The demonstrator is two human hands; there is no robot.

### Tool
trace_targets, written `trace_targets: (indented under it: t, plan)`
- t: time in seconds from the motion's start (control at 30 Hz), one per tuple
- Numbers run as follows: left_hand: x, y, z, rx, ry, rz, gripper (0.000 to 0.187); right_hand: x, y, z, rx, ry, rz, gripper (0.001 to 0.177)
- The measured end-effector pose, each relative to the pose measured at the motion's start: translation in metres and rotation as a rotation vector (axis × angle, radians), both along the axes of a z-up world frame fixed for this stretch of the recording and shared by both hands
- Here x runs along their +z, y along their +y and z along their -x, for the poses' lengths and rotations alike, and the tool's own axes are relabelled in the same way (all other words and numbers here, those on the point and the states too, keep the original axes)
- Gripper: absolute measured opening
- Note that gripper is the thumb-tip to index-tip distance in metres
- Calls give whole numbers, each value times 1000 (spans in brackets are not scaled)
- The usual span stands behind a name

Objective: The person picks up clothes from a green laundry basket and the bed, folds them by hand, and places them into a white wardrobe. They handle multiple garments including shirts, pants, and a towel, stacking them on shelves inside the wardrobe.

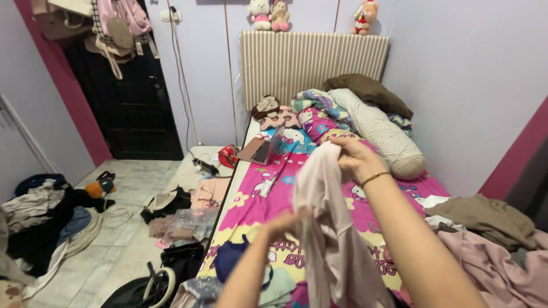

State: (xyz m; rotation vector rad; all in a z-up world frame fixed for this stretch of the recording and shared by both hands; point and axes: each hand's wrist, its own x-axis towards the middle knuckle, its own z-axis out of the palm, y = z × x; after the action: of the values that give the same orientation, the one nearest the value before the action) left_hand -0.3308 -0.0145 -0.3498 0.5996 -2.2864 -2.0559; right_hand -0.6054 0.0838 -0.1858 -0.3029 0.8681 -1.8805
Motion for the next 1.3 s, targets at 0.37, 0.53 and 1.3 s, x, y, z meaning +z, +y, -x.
trace_targets:
  t: [0.37,0.53,1.3]
  plan:
    - [14,107,43,766,587,1061,72,-19,50,15,-232,-70,140,52]
    - [24,60,74,693,537,742,26,-24,73,39,-167,71,79,37]
    - [232,-50,164,641,446,-333,17,-150,91,-259,-1022,1727,-517,66]
